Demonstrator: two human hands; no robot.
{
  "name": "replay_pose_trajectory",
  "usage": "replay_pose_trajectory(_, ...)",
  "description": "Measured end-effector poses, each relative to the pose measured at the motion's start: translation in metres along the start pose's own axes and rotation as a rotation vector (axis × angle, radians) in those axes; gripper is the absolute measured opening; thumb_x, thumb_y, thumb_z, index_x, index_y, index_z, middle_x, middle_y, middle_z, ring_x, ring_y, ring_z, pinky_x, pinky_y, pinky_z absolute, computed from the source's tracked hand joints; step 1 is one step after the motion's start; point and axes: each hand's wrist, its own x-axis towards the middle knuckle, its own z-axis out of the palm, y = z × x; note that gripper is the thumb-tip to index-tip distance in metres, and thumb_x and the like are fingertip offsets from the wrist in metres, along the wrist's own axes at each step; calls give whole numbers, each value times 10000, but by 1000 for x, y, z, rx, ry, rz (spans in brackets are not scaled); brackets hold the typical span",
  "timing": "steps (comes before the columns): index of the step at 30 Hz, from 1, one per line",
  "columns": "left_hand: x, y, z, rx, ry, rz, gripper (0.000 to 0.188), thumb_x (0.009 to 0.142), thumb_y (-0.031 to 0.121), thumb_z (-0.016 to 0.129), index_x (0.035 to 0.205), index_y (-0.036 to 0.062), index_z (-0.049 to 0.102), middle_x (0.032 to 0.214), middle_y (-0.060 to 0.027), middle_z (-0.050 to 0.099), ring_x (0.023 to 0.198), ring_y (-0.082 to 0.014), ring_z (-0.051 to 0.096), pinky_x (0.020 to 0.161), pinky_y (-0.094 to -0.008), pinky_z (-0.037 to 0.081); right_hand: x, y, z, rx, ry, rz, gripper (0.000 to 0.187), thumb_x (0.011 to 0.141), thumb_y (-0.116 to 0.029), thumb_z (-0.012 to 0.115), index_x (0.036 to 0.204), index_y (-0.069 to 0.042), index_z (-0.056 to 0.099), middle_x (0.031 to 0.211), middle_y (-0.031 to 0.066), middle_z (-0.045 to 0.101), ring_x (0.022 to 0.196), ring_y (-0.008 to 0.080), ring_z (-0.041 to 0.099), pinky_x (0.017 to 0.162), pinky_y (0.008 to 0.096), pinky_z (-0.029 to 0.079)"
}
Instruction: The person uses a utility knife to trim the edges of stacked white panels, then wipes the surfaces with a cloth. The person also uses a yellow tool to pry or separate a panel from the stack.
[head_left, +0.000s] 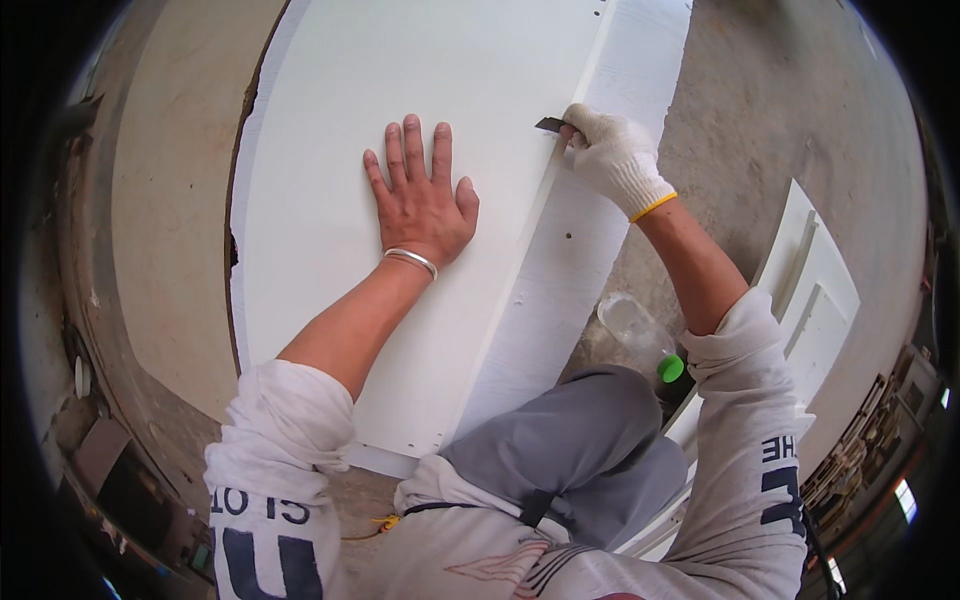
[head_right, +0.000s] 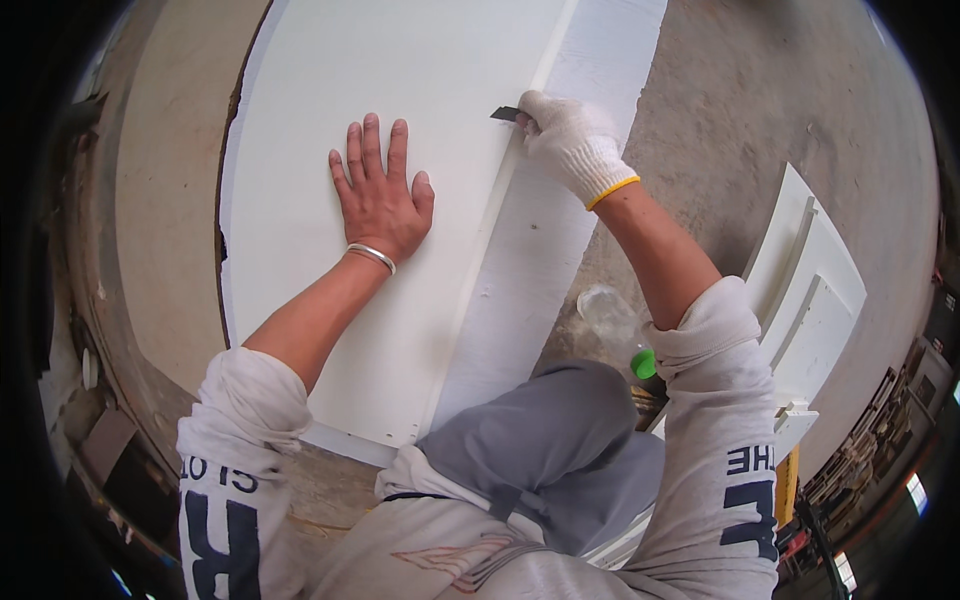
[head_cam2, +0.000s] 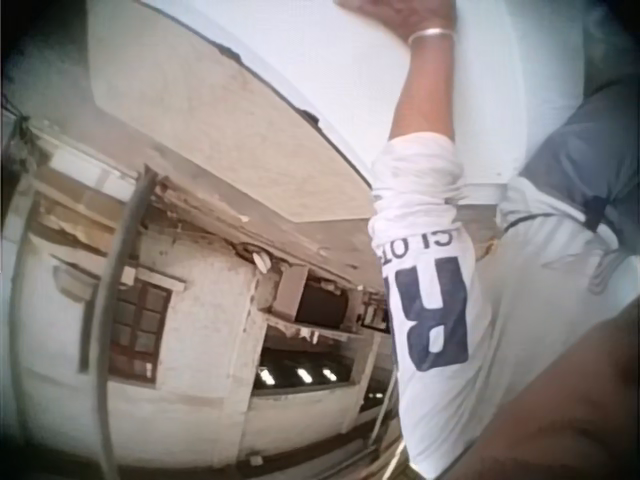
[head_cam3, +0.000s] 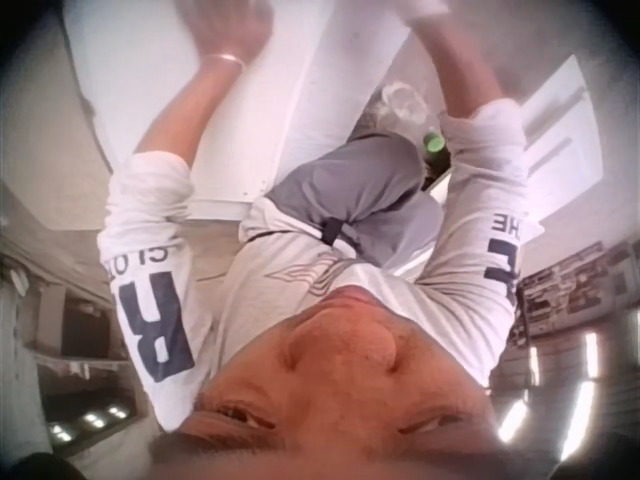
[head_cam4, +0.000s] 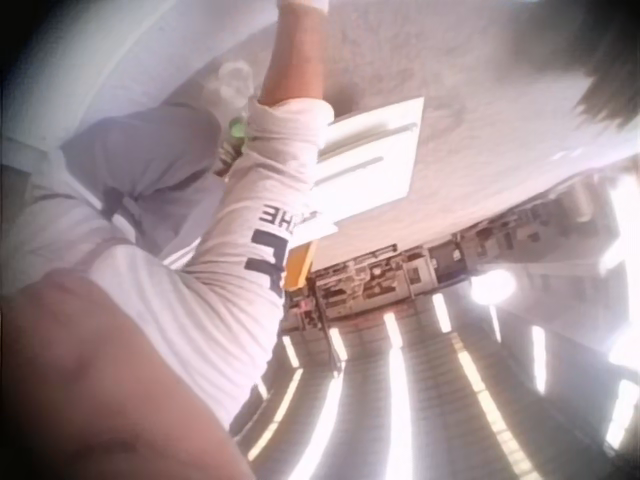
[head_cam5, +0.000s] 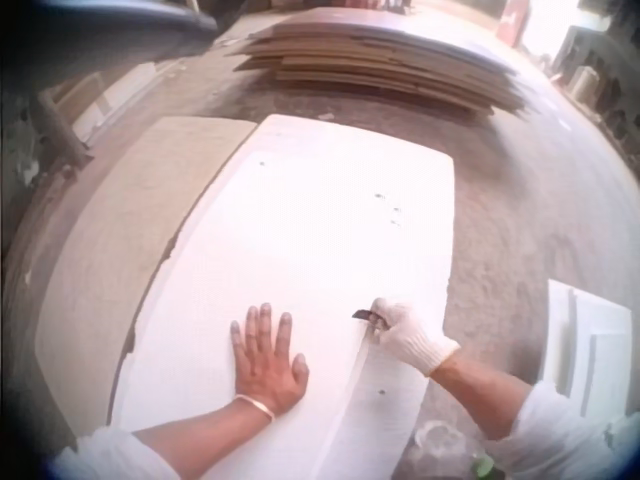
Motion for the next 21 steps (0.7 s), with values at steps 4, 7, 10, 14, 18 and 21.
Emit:
replay_pose_trajectory(4,0,1,1,-14,-6,-8,725,1004,386,459,1647,110,272,1717,-188,167,1597,-391,105,1259,-615,37,6,2,-8,-12,8,51,168,1006,-187,545,1095,-189,688,929,102,751,858,336,719,731,441,549)
replay_pose_trajectory(7,-1,3,4,-19,5,-2,723,1004,388,456,1646,110,273,1719,-186,160,1598,-388,100,1262,-609,34,9,-2,-17,-45,-48,94,184,1020,-236,532,1114,-166,673,960,116,750,894,354,718,754,464,549)
replay_pose_trajectory(10,0,1,5,-12,18,4,722,1004,388,453,1646,110,275,1720,-185,158,1598,-385,101,1263,-606,38,2,-3,-11,-58,-66,14,201,1022,-247,520,1129,-152,661,983,121,753,915,363,719,770,473,553)
replay_pose_trajectory(14,-1,2,6,-13,22,3,719,1005,386,451,1646,109,277,1719,-186,162,1597,-384,108,1264,-605,48,3,0,-7,-48,-33,31,171,1027,-233,526,1103,-173,667,910,112,741,856,360,712,724,474,540)
replay_pose_trajectory(18,-1,0,8,-17,47,13,716,1005,377,450,1645,108,276,1719,-186,163,1595,-386,117,1263,-608,56,6,-1,-11,-55,-45,71,182,1010,-233,533,1114,-159,662,954,116,744,897,369,713,750,471,549)
replay_pose_trajectory(21,-2,-1,10,-22,57,16,717,1004,374,452,1646,108,274,1718,-187,165,1595,-385,123,1263,-608,58,-5,-13,-9,-148,-147,9,220,1009,-251,532,1162,-151,655,996,108,756,951,361,726,795,472,573)
